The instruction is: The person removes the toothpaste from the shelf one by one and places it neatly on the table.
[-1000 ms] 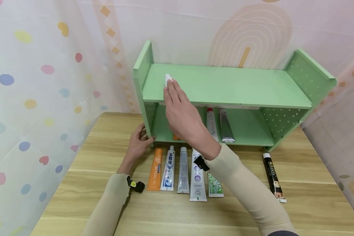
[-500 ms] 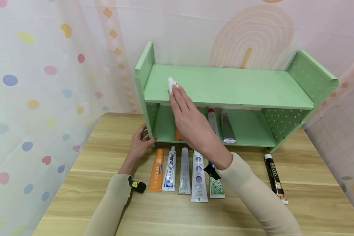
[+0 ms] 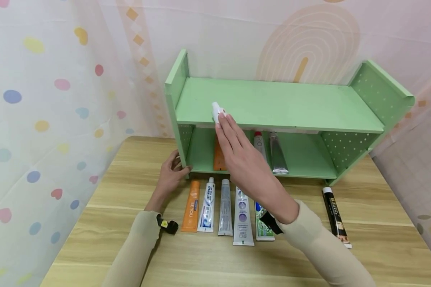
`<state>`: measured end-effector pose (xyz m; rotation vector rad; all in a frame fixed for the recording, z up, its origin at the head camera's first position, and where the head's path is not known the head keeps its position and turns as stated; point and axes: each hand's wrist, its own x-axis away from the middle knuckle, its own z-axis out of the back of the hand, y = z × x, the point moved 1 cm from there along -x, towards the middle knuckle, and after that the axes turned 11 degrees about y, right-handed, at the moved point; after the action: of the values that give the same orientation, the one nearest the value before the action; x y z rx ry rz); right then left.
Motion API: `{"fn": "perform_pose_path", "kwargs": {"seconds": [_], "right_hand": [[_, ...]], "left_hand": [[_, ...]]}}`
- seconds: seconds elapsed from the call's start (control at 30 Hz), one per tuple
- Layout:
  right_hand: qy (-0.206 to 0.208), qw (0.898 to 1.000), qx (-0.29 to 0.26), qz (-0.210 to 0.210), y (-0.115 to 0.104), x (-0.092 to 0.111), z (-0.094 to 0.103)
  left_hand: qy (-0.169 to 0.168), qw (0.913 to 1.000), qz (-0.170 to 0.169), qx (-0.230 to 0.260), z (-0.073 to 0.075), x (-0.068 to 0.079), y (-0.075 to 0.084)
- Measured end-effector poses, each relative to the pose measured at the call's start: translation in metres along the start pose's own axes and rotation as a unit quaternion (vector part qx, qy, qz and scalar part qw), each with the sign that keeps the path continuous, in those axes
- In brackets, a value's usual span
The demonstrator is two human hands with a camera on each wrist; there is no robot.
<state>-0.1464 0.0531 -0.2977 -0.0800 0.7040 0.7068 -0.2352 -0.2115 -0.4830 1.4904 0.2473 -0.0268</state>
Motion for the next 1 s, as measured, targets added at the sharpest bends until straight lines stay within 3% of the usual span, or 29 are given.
{"fn": "perform_pose_path", "kwargs": {"seconds": [0.57,1.0], "right_hand": [[0.044,0.992,-0.117,0.018,0.028,0.041,0.008],[0.108,0.987,-0.121,0.017,0.031,0.070,0.009]], "left_hand": [[0.008,0.9999,-0.008,-0.005,-0.003,-0.002,-0.004],[-0.002,1.0000,0.010,-0.001,0.000,0.000,-0.002]]}}
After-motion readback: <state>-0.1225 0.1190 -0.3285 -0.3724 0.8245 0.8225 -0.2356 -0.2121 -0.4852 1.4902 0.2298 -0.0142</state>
